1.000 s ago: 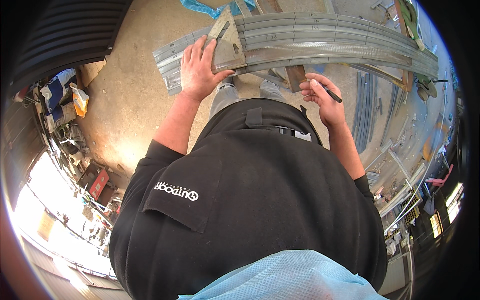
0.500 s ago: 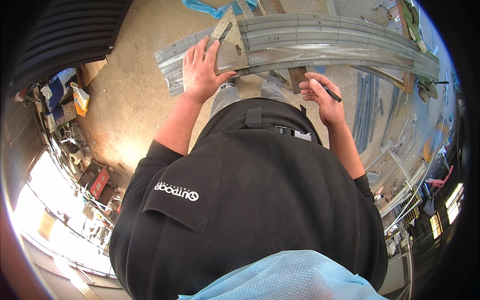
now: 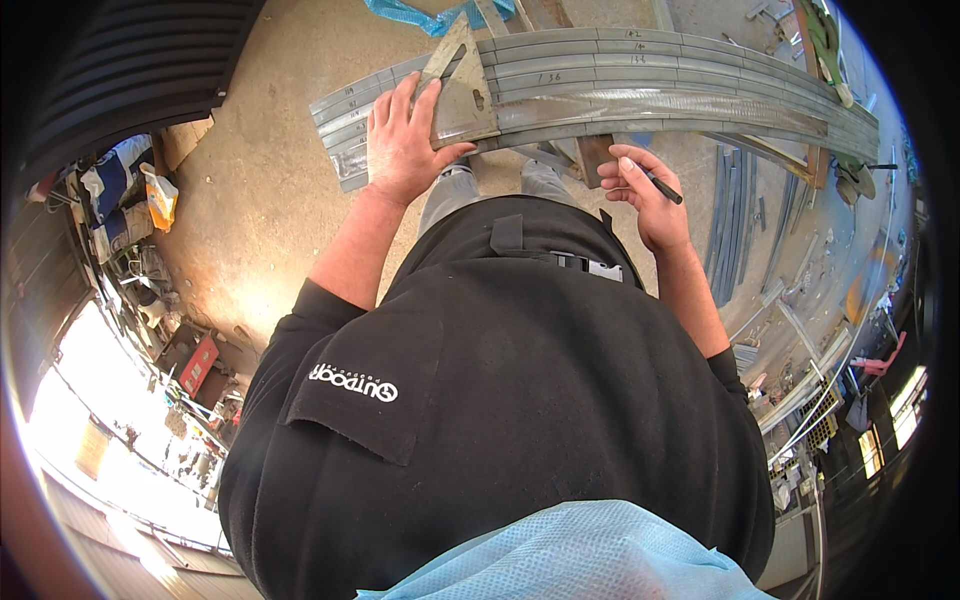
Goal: The person uses a speed square and a marker to draw measurement lines on a long metal bar. They then walk to a workbench, place the bar down, and return to pick up an angle grinder and a power strip.
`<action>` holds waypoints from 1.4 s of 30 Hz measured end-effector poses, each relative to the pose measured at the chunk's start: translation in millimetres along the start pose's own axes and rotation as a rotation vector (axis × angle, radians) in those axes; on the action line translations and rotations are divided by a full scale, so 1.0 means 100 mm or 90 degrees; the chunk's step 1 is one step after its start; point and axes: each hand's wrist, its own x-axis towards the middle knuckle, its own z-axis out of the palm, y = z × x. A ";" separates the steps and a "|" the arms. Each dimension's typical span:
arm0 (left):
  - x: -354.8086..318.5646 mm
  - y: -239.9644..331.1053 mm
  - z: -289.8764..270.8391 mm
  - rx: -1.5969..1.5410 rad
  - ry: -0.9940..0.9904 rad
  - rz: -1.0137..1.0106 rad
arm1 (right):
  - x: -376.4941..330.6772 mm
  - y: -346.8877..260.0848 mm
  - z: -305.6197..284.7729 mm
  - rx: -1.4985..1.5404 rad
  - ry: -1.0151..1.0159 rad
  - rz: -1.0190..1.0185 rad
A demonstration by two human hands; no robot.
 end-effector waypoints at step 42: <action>0.07 0.27 -0.32 -0.039 0.005 0.088 | -0.04 0.01 -0.37 0.083 0.007 -0.047</action>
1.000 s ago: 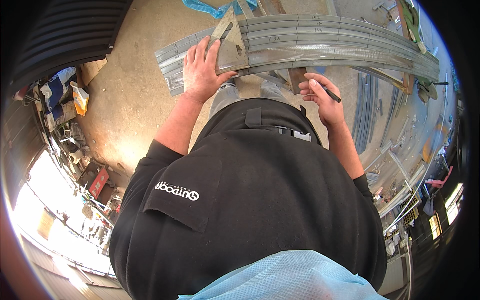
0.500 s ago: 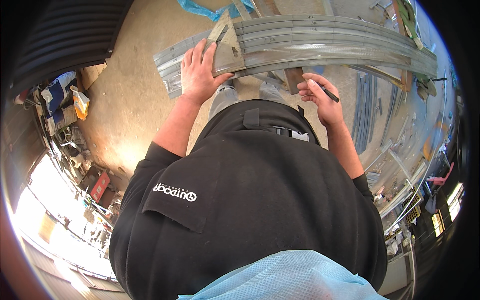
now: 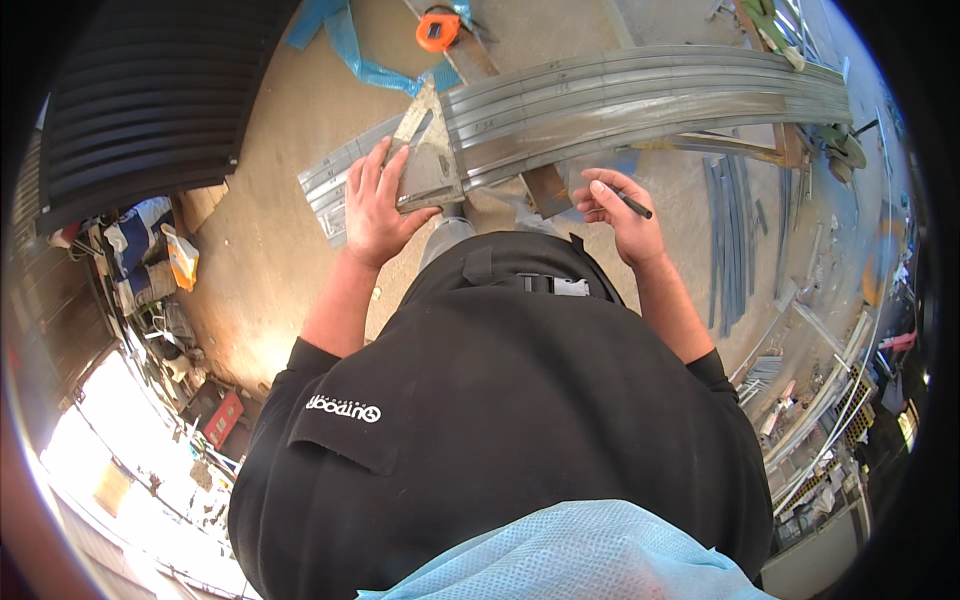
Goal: The person uses a speed square and a marker to draw measurement lines on a long metal bar. They then walk to a workbench, place the bar down, and return to pick up an angle grinder and a power strip.
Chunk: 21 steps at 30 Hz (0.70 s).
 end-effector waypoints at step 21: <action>1.05 1.82 0.42 -0.102 -0.084 0.252 | -0.24 -0.22 -0.43 0.148 -0.113 -0.104</action>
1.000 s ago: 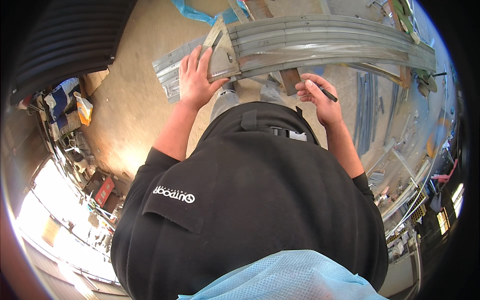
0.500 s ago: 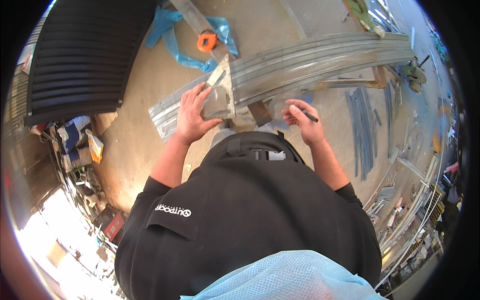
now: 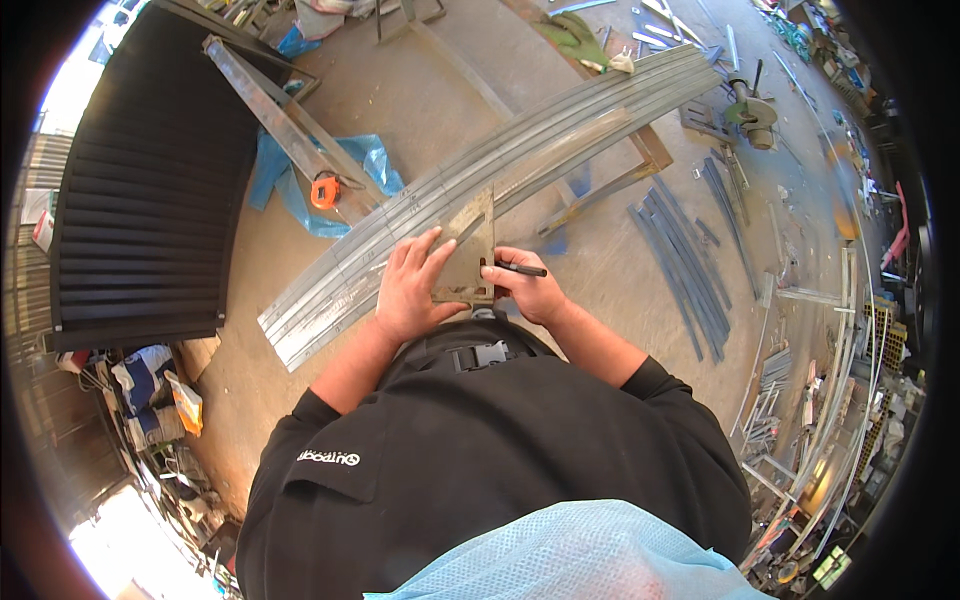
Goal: The person uses a speed square and a marker to draw measurement lines on a long metal bar. They then walk to a workbench, place the bar down, and return to pick up an angle grinder and a power strip.
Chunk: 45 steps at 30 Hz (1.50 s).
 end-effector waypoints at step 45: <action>-0.23 0.35 0.58 0.025 0.107 -0.319 | 1.52 -2.56 -4.62 -0.282 0.597 -0.118</action>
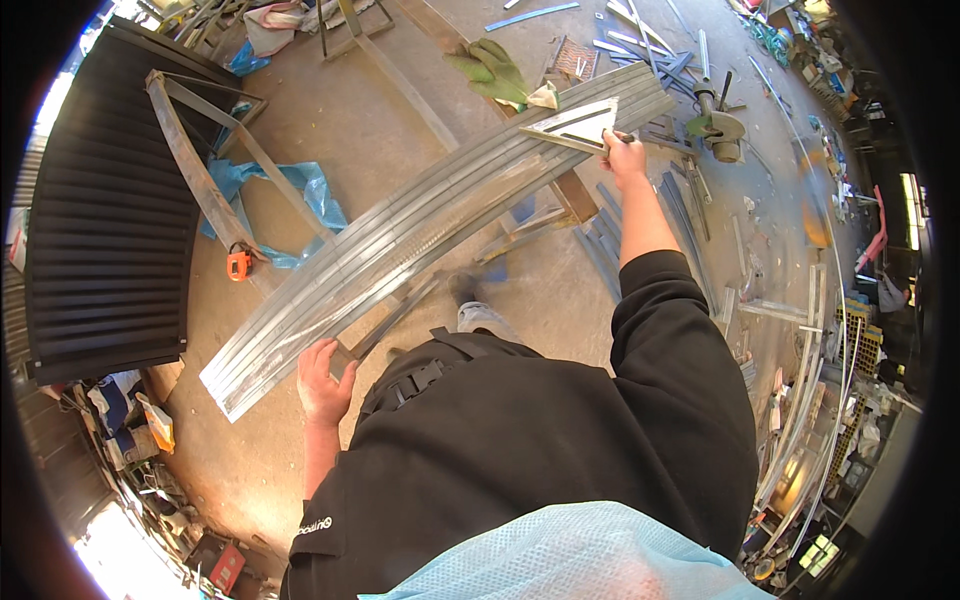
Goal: The person uses a speed square and a marker to draw measurement lines on a long metal bar. They then walk to a workbench, place the bar down, and return to pick up an angle grinder and a power strip.
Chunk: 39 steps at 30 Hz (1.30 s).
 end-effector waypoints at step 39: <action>1.70 1.68 0.58 -0.155 -0.023 0.035 | -2.31 -0.98 1.01 0.249 -0.768 0.058</action>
